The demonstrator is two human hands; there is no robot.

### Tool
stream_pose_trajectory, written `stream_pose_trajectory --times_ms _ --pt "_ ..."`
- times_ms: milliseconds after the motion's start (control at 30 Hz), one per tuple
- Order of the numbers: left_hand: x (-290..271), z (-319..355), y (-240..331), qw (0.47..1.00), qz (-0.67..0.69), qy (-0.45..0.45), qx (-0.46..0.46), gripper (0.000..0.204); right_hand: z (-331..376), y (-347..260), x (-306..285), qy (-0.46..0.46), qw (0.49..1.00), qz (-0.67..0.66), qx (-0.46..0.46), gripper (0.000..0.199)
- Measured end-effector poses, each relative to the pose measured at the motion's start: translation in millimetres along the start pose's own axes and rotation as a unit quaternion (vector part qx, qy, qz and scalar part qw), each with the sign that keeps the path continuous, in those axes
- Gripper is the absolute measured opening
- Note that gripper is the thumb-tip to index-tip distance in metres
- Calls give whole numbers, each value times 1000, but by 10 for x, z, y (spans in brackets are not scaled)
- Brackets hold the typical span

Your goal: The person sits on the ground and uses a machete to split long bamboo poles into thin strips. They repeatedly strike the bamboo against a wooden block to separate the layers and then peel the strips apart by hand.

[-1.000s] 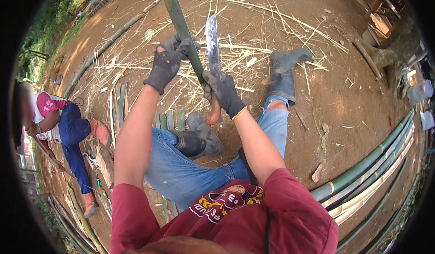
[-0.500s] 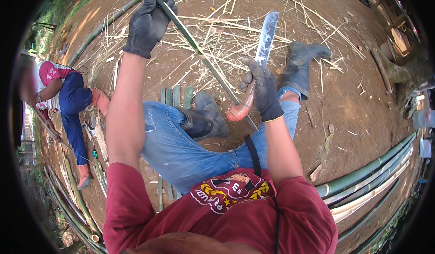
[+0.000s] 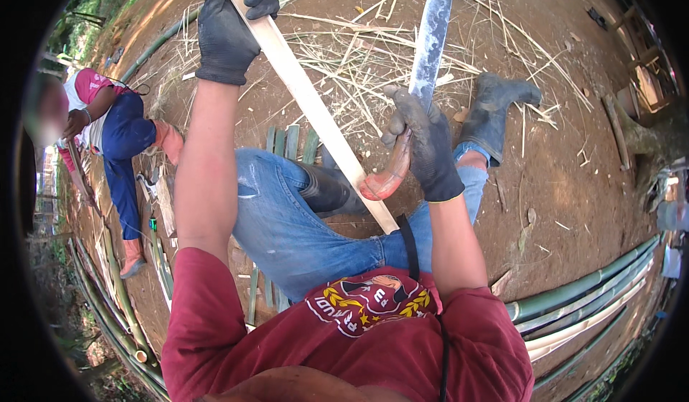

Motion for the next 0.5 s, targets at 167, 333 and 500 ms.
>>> stream_pose_trajectory --times_ms 167,333,500 --pt "-16 13 6 1000 -20 -7 2 52 -12 59 -11 -13 1000 -19 11 41" --pt "-69 6 13 1000 -12 -9 -7 51 -30 138 -46 -15 999 -38 12 43" --pt "-12 20 15 1000 -10 18 -10 49 -40 166 -58 -13 999 -44 15 42"
Point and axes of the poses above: each hand's wrist, its own z-axis away from the middle knuckle, its own x-axis out of the palm, y = z × x, the point moved 4 cm from there along -z, towards the middle knuckle, and after that the axes turned 11 degrees about y, right-handed, at the moved point
